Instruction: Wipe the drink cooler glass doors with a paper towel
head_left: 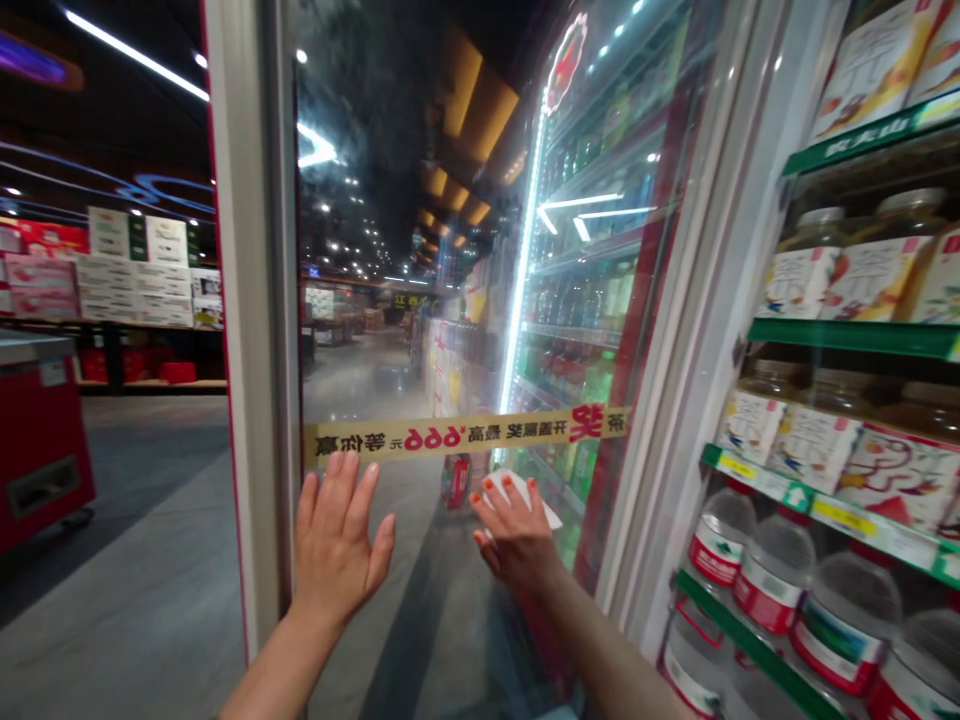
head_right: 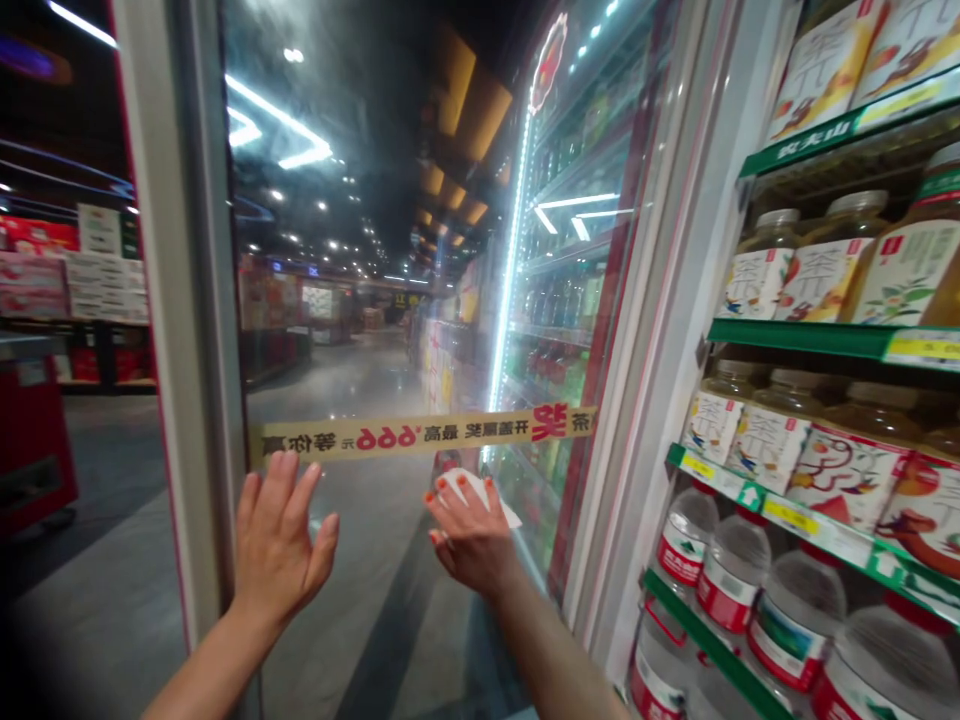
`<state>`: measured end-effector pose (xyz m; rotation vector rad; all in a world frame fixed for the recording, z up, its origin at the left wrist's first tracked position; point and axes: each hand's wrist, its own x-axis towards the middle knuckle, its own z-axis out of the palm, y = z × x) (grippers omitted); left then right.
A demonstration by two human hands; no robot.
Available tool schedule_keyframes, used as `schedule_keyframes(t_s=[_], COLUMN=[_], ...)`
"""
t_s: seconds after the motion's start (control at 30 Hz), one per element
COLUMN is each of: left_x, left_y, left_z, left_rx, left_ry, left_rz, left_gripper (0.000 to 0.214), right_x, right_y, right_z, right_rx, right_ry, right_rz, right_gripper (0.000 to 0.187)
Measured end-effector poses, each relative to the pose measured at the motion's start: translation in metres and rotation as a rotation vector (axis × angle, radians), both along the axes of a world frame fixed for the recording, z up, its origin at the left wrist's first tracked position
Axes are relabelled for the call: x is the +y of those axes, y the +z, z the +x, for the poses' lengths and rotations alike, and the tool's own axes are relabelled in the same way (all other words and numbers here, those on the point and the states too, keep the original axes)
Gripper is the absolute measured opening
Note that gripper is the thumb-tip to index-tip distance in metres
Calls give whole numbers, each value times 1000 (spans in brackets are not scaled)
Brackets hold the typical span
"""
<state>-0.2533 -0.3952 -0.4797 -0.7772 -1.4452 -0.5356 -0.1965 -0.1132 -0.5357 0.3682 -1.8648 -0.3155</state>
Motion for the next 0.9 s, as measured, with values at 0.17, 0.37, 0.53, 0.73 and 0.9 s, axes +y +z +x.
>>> schedule_keyframes(t_s=[0.17, 0.37, 0.53, 0.73, 0.9], left_x=[8, 9, 10, 14, 17], left_y=[-3, -3, -1, -11, -15], left_z=[1, 1, 3, 4, -4], left_rx=[-18, 1, 25, 12, -4], left_ry=[104, 175, 202, 257, 257], left_rz=[37, 30, 2, 17, 18], left_gripper=[79, 84, 85, 88, 88], right_x=[22, -13, -25, -36, -34], right_y=[-42, -63, -88, -116, -118], right_z=[-5, -28, -32, -23, -20], right_rx=[239, 428, 391, 279, 200], right_ry=[-181, -146, -175, -180, -158], right_rz=[-728, -1078, -1023, -977, -984], right_gripper=[68, 69, 69, 70, 72])
